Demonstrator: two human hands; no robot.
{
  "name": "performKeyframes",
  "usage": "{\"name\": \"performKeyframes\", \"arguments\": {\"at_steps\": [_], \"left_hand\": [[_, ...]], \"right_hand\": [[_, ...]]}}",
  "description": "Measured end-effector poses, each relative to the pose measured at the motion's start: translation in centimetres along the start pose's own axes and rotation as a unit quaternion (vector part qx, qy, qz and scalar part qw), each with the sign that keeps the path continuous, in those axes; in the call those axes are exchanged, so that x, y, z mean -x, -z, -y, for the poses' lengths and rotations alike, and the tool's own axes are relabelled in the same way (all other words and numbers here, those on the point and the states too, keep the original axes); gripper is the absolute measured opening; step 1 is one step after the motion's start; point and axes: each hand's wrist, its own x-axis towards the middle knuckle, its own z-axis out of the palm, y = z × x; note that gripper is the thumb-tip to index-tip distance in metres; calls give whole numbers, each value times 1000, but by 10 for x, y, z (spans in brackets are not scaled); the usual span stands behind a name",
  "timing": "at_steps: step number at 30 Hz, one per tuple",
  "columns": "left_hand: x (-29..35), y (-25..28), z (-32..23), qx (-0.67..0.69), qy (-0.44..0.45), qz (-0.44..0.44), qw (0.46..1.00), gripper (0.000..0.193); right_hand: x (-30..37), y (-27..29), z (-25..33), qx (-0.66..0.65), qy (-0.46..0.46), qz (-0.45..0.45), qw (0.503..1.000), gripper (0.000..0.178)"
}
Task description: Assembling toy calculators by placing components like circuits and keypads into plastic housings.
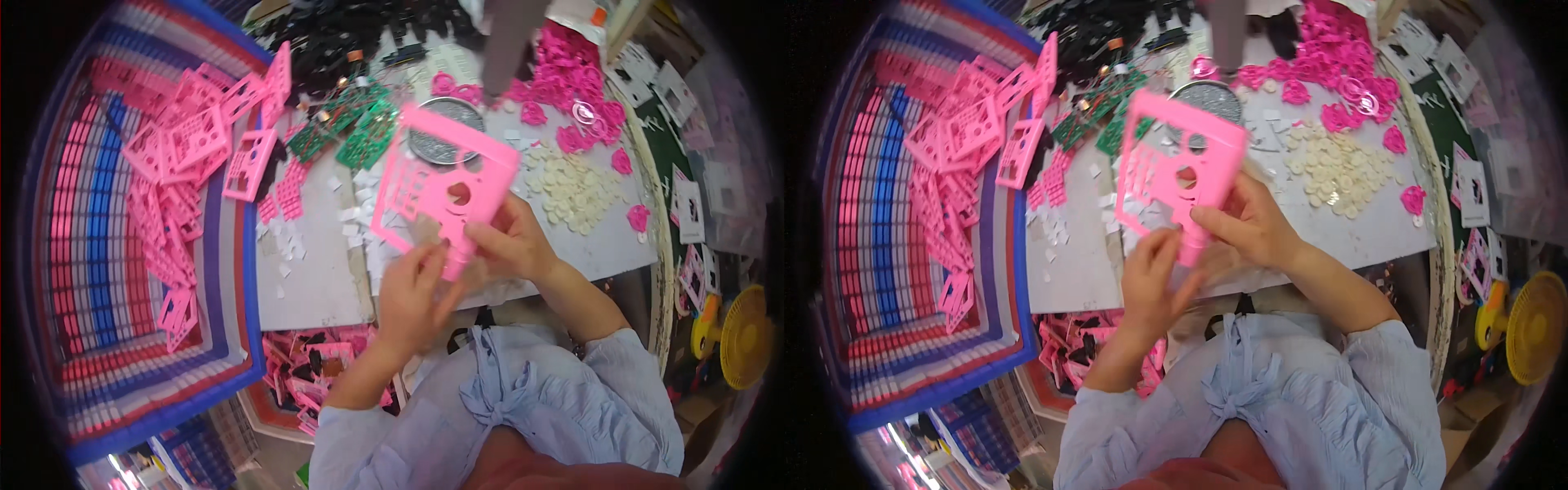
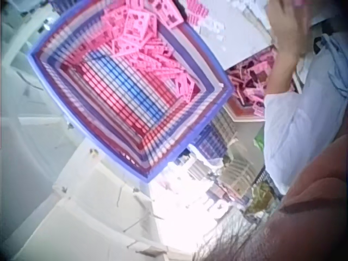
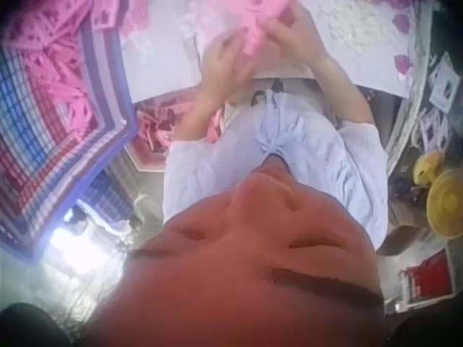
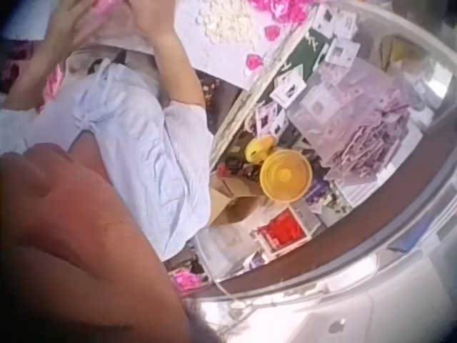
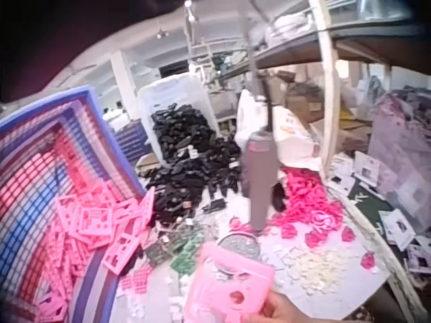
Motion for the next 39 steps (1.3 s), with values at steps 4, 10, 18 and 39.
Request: {"name": "performKeyframes", "arguments": {"at_steps": [4,10,18,39], "left_hand": [[1,19,-3,75,89,-81,990,74],[-22,-16,-1,520,344,39,781,63],[-26,-10,10,382,308,-94,866,73],[-23,-48,1,497,264,-56,825,52]], "right_hand": [[9,58,17,46,-57,85,994,38],[32,81,33,118,-155,174,965,47],[149,385,173,770,-199,-372,478,67],[96,222,135,399,104,-290,864,20]]}}
